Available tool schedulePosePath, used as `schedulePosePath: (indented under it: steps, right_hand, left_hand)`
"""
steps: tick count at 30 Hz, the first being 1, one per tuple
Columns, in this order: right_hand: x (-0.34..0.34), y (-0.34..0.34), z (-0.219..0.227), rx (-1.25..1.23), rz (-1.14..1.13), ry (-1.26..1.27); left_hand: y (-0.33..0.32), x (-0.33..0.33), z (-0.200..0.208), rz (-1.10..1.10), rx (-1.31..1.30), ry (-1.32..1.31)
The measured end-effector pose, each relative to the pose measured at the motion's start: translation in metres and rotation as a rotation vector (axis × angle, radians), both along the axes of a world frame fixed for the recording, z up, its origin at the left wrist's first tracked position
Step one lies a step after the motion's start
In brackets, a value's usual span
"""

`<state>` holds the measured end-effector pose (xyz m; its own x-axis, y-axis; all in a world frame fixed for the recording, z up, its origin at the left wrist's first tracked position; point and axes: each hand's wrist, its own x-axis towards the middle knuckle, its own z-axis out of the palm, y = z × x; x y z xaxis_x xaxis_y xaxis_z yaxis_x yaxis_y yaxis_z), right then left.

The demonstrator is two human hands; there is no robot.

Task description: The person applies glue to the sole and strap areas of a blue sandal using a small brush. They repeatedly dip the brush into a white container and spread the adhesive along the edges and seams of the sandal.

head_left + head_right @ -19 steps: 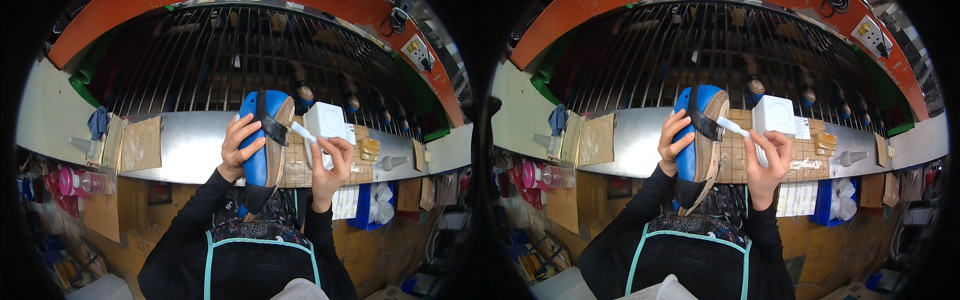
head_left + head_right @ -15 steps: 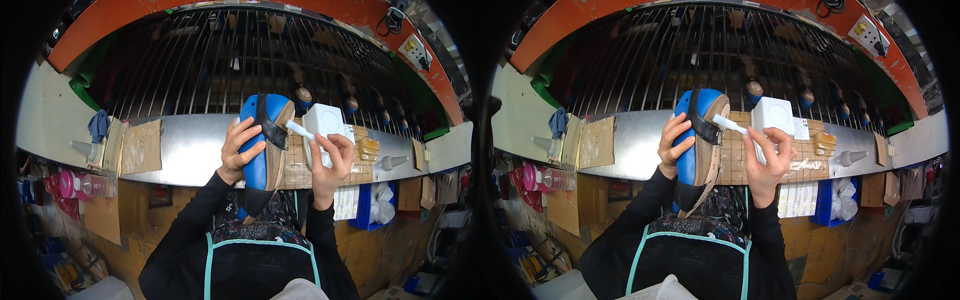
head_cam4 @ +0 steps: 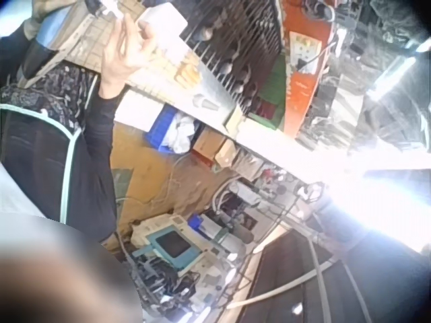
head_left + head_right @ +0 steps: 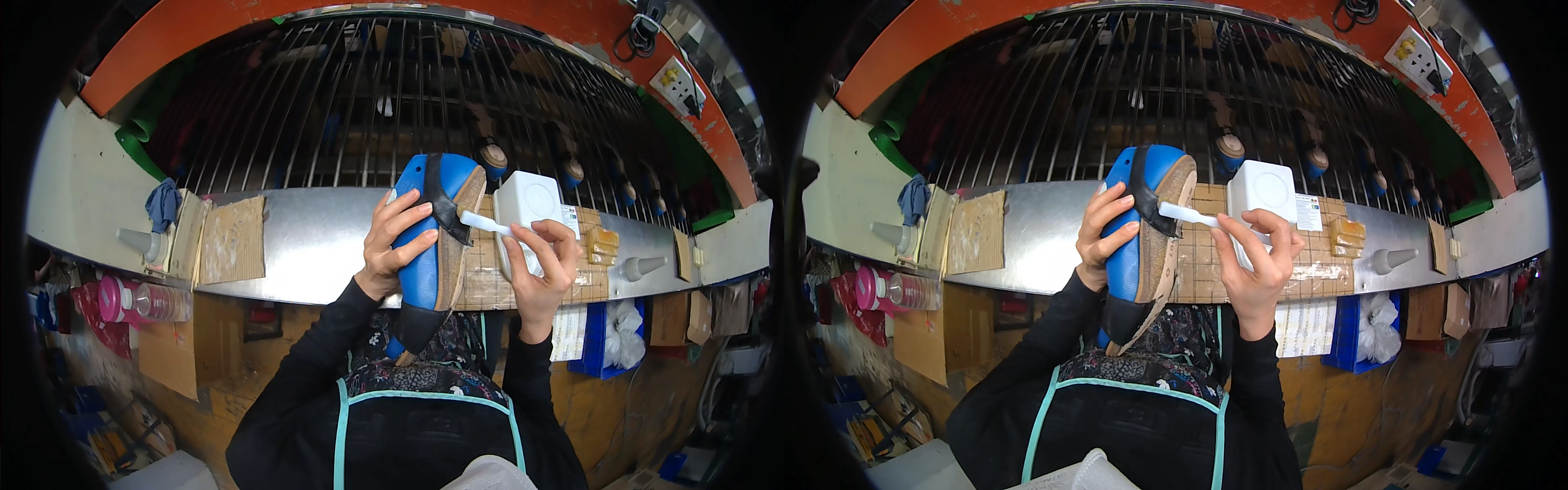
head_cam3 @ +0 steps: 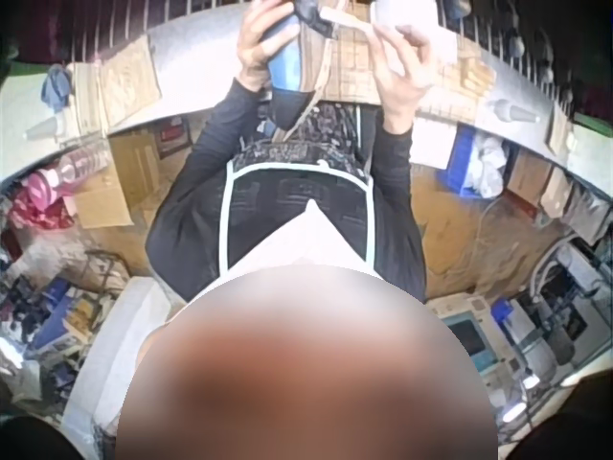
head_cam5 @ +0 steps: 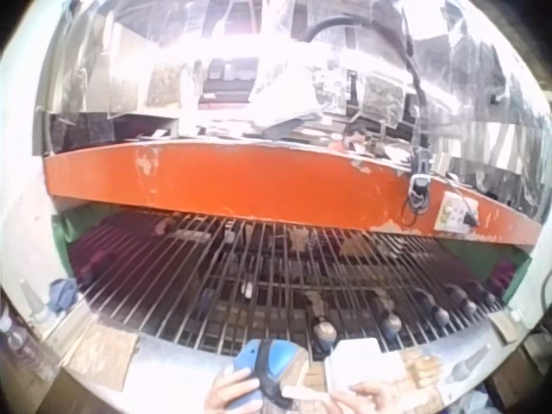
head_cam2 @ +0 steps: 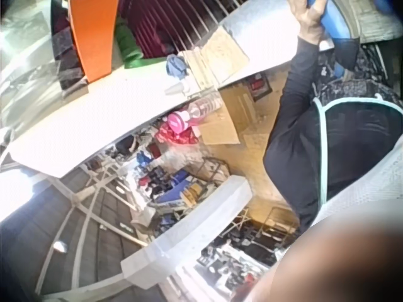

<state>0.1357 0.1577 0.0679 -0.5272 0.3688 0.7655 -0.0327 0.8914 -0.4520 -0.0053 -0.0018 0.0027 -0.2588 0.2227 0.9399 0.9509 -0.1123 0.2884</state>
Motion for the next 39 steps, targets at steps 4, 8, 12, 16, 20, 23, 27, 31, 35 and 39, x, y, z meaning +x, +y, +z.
schedulePosePath:
  steps: [4,8,12,16,20,23,27,31,35,39]
  right_hand:
    - [0.002,0.004,0.003,0.105,0.007,0.016]
    - [0.005,0.008,0.003,0.187,-0.005,0.03]
    - [0.009,0.011,0.001,0.282,-0.005,0.072]
    - [0.011,0.013,0.001,0.409,-0.045,0.093]
    - [0.015,0.012,0.006,0.158,-0.002,-0.039]
    - [0.017,0.011,0.008,-0.011,0.033,-0.094]
    - [0.019,0.01,0.004,0.212,0.016,-0.008]
    - [0.024,0.016,-0.006,-0.029,0.207,0.058]
    - [0.024,0.03,-0.026,-0.682,0.472,0.31]
    - [0.025,0.032,-0.057,-1.146,0.737,0.327]
  left_hand:
    - [-0.001,0.0,0.0,-0.03,-0.003,-0.003]
    - [0.0,-0.001,-0.001,-0.044,-0.007,0.008]
    - [0.001,0.002,-0.001,-0.053,-0.018,-0.008]
    - [0.001,0.005,-0.001,-0.059,-0.033,-0.029]
    - [0.001,0.007,0.0,-0.064,-0.047,-0.038]
    - [0.002,0.007,-0.001,-0.062,-0.053,-0.025]
    - [0.002,0.005,-0.003,-0.083,-0.062,-0.05]
    - [0.004,0.005,-0.003,-0.104,-0.041,-0.105]
    - [0.007,0.004,0.005,-0.132,0.03,-0.208]
    - [-0.002,-0.017,0.005,-0.179,-0.034,-0.367]
